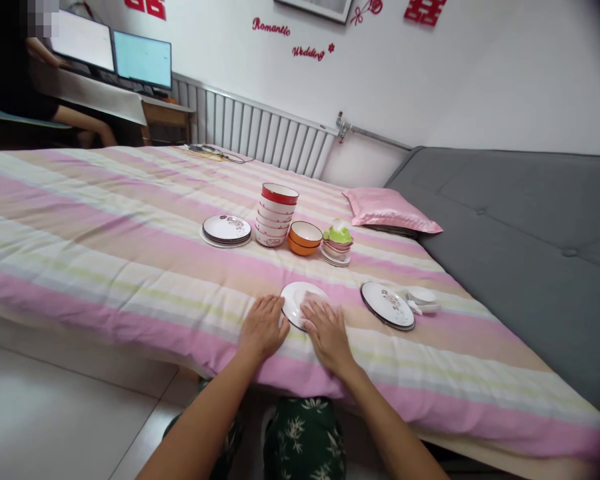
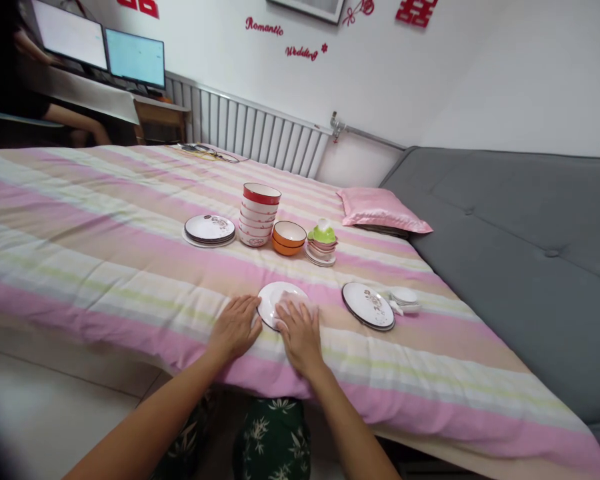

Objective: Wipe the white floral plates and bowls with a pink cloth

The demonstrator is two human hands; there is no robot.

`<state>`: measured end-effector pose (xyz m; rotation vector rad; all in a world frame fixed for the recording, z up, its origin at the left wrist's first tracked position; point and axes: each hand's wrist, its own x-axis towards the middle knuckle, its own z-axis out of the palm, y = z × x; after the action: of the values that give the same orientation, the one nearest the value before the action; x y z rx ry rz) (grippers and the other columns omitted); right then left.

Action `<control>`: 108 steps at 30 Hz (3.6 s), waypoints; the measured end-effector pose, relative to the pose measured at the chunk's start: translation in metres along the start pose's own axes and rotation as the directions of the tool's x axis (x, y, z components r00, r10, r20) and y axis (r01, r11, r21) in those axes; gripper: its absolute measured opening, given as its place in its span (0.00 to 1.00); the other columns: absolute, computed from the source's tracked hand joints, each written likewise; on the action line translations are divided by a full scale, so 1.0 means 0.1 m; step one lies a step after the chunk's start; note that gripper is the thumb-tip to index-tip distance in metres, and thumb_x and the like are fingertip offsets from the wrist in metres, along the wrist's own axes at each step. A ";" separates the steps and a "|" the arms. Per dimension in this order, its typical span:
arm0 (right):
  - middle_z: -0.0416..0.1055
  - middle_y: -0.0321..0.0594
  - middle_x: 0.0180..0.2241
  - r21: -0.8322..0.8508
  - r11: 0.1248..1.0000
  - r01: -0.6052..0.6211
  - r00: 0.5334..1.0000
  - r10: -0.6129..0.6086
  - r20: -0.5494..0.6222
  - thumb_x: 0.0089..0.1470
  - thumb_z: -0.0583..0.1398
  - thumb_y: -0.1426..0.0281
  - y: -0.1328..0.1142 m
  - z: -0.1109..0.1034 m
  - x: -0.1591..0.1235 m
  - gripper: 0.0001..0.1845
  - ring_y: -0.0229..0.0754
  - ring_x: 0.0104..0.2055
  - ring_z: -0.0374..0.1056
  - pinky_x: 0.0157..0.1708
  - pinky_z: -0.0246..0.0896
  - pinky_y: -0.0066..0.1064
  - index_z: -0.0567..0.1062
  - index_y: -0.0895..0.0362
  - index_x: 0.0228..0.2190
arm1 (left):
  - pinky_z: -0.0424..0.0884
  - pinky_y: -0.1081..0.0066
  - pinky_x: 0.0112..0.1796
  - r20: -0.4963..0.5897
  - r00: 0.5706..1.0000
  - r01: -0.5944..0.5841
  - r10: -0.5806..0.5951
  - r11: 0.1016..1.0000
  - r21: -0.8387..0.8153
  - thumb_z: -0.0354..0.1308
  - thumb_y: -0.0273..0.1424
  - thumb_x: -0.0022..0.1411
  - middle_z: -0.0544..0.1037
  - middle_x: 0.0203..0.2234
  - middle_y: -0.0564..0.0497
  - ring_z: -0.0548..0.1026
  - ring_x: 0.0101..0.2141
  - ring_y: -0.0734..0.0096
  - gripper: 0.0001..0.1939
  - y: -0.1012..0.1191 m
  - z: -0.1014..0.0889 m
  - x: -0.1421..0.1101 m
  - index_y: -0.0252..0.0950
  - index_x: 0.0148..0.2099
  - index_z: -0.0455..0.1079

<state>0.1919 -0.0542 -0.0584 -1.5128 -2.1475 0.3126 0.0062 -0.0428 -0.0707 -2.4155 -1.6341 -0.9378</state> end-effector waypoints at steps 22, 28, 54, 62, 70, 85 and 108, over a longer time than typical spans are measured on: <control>0.68 0.46 0.53 -0.090 0.995 0.049 0.986 -0.034 0.164 0.62 0.46 0.66 -0.27 0.20 0.99 0.21 0.44 0.57 0.62 0.56 0.52 0.35 0.71 0.58 0.49 | 0.59 0.56 0.56 0.002 0.999 0.033 -0.033 0.999 0.039 0.47 0.31 0.60 0.73 0.50 0.41 0.68 0.52 0.57 0.23 -0.08 0.01 -0.04 0.29 0.56 0.65; 0.61 0.40 0.58 -0.022 0.978 0.210 0.942 -0.196 0.272 0.63 0.45 0.63 -0.36 0.04 0.64 0.24 0.39 0.63 0.53 0.61 0.46 0.31 0.65 0.58 0.55 | 0.60 0.56 0.55 -0.003 1.000 0.021 -0.021 0.999 0.036 0.47 0.31 0.60 0.74 0.49 0.42 0.69 0.52 0.58 0.21 -0.08 -0.01 -0.04 0.30 0.53 0.67; 0.73 0.47 0.48 -0.071 0.971 -0.229 0.973 0.231 0.019 0.61 0.43 0.62 0.12 0.06 0.95 0.25 0.48 0.50 0.70 0.48 0.61 0.38 0.74 0.56 0.47 | 0.60 0.55 0.56 0.012 0.999 0.036 -0.037 0.996 0.080 0.47 0.31 0.60 0.73 0.52 0.41 0.68 0.53 0.57 0.23 -0.11 0.03 -0.05 0.29 0.56 0.65; 0.71 0.41 0.51 -0.099 0.995 0.020 0.991 -0.007 0.130 0.62 0.46 0.63 -0.27 0.18 1.03 0.21 0.45 0.58 0.61 0.55 0.54 0.37 0.74 0.52 0.46 | 0.60 0.55 0.56 0.033 0.999 0.035 -0.038 0.994 0.100 0.46 0.31 0.60 0.72 0.53 0.39 0.68 0.54 0.57 0.24 -0.09 0.01 -0.03 0.27 0.57 0.65; 0.68 0.41 0.54 -0.048 0.968 0.246 0.955 -0.234 0.184 0.62 0.46 0.67 -0.43 0.13 0.78 0.21 0.43 0.61 0.57 0.62 0.47 0.38 0.71 0.57 0.51 | 0.61 0.54 0.55 -0.014 1.000 0.002 -0.001 0.995 0.100 0.47 0.30 0.60 0.74 0.49 0.40 0.70 0.52 0.57 0.21 -0.08 -0.01 -0.06 0.30 0.54 0.67; 0.54 0.40 0.62 -0.077 0.987 0.140 0.990 -0.137 0.041 0.63 0.45 0.62 0.09 0.03 -0.01 0.24 0.48 0.65 0.47 0.62 0.46 0.50 0.62 0.53 0.58 | 0.60 0.55 0.55 -0.032 0.999 0.024 -0.022 0.999 0.042 0.48 0.31 0.60 0.73 0.51 0.38 0.69 0.52 0.56 0.22 -0.08 0.03 -0.06 0.27 0.55 0.65; 0.70 0.42 0.52 -0.126 0.974 0.186 0.970 -0.162 0.184 0.62 0.47 0.67 -0.22 0.26 1.06 0.20 0.43 0.58 0.60 0.59 0.50 0.36 0.73 0.56 0.48 | 0.57 0.53 0.57 -0.082 0.988 0.131 -0.132 0.991 -0.009 0.49 0.31 0.56 0.69 0.53 0.35 0.64 0.56 0.50 0.28 -0.05 0.10 -0.06 0.25 0.58 0.61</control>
<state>0.1323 0.0388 -0.0434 -1.4034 -2.4687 0.2408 0.0045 -0.0423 -0.0831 -2.2618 -1.7818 -1.0454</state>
